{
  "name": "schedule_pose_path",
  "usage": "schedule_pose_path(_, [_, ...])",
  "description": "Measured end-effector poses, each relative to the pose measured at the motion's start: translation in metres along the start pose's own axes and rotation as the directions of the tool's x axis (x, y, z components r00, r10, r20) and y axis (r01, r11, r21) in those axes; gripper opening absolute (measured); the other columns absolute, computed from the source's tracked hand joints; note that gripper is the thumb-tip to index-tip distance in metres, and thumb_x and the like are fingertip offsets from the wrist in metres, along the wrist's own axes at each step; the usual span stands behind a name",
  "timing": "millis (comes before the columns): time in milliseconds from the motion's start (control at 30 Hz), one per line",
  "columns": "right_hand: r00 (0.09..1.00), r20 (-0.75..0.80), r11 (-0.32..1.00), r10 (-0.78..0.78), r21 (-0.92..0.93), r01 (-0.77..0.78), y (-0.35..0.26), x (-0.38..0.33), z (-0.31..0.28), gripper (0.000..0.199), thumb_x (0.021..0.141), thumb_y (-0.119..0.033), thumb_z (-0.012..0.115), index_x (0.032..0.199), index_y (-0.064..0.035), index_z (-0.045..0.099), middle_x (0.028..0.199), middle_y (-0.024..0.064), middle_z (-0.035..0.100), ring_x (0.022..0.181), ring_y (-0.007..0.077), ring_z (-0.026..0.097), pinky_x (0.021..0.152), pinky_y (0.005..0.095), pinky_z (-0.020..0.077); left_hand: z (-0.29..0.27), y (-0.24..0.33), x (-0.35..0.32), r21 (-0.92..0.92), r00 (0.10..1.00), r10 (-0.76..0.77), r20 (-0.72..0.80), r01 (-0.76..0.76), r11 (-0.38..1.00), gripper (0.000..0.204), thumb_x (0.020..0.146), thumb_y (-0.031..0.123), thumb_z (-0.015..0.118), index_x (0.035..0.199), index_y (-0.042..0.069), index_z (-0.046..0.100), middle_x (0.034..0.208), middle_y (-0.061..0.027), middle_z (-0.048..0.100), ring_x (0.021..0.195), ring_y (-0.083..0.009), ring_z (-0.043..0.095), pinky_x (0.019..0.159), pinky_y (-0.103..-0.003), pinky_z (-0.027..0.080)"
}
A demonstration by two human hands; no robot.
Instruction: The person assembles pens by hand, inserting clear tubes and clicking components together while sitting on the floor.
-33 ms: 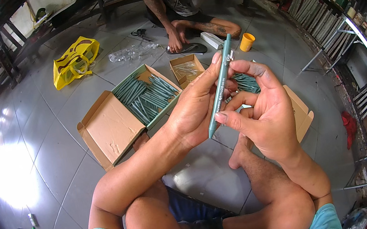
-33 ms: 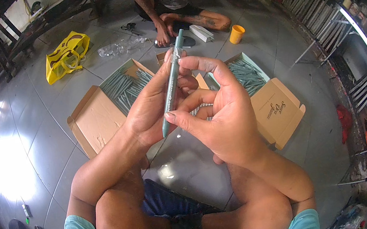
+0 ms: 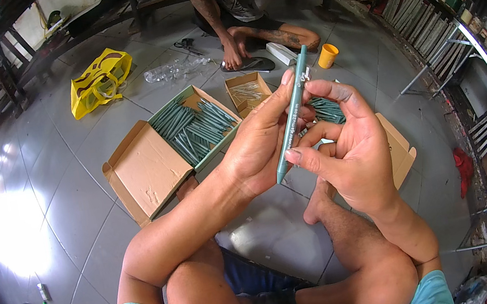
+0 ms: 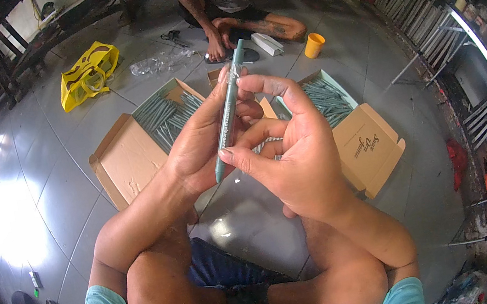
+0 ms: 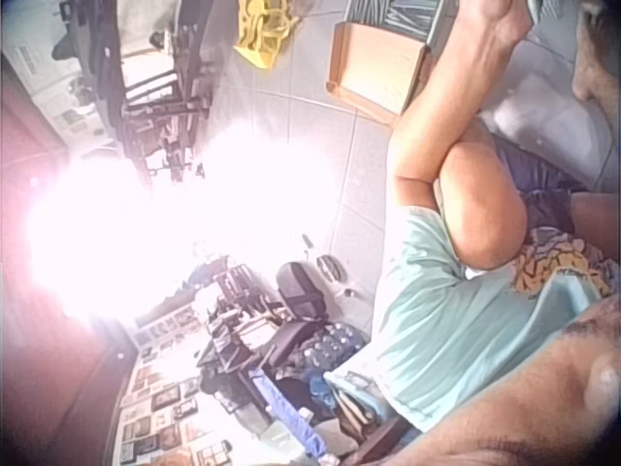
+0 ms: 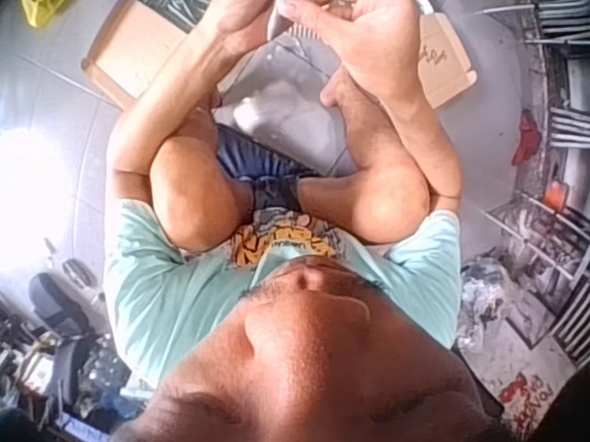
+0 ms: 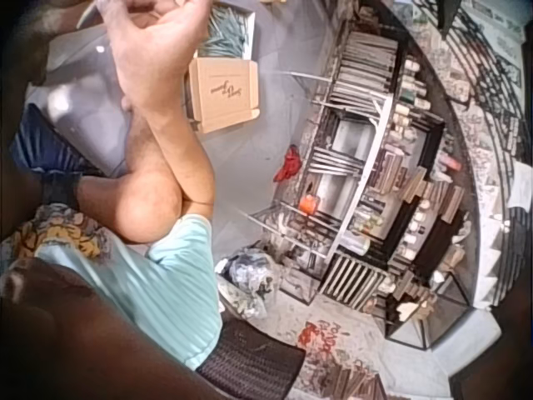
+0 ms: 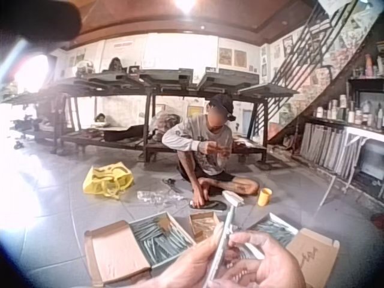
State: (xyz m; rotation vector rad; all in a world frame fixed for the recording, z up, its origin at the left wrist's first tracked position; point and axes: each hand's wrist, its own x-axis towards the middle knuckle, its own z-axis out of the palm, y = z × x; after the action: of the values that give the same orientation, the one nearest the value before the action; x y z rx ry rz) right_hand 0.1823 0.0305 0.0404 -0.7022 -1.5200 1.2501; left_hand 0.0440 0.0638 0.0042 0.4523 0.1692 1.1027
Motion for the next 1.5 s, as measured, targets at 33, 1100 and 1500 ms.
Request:
schedule_pose_path(33, [1.0,0.001,1.0,-0.003,0.002,0.003,0.0,-0.0001,0.0001,0.061,0.077,0.016,0.068,0.13,0.0047,0.041,0.123,0.0182,0.055,0.082,0.0108,0.067,0.06,0.0182,0.0564,-0.0022,0.0003,0.0001,-0.005,1.0,-0.007,0.02,0.007,1.0,0.033,0.1,0.041,0.054,0.101,0.009,0.06,0.084,0.0014,0.051,0.073,-0.0049,0.049,0.066,-0.02,0.048])
schedule_pose_path(1100, [1.0,-0.021,1.0,-0.013,-0.011,0.013,0.0014,0.0018,0.0003,0.061,0.074,0.018,0.069,0.128,0.0044,0.044,0.123,0.0158,0.051,0.083,0.0127,0.066,0.063,0.0209,0.0583,-0.0041,-0.0003,0.0014,-0.065,0.999,-0.032,-0.005,0.031,0.997,0.027,0.1,0.038,0.053,0.11,0.013,0.058,0.089,0.0029,0.052,0.08,-0.0036,0.048,0.069,-0.02,0.05])
schedule_pose_path(1500, [1.0,-0.014,0.999,-0.012,-0.043,0.012,-0.0005,0.0018,-0.0011,0.061,0.074,0.018,0.069,0.128,0.0065,0.042,0.124,0.0148,0.049,0.084,0.0128,0.065,0.064,0.0204,0.0585,-0.0069,-0.0005,0.0036,-0.055,0.999,-0.053,-0.012,0.052,0.997,0.03,0.1,0.042,0.052,0.109,0.015,0.059,0.084,0.0022,0.053,0.074,-0.0053,0.054,0.066,-0.025,0.053])
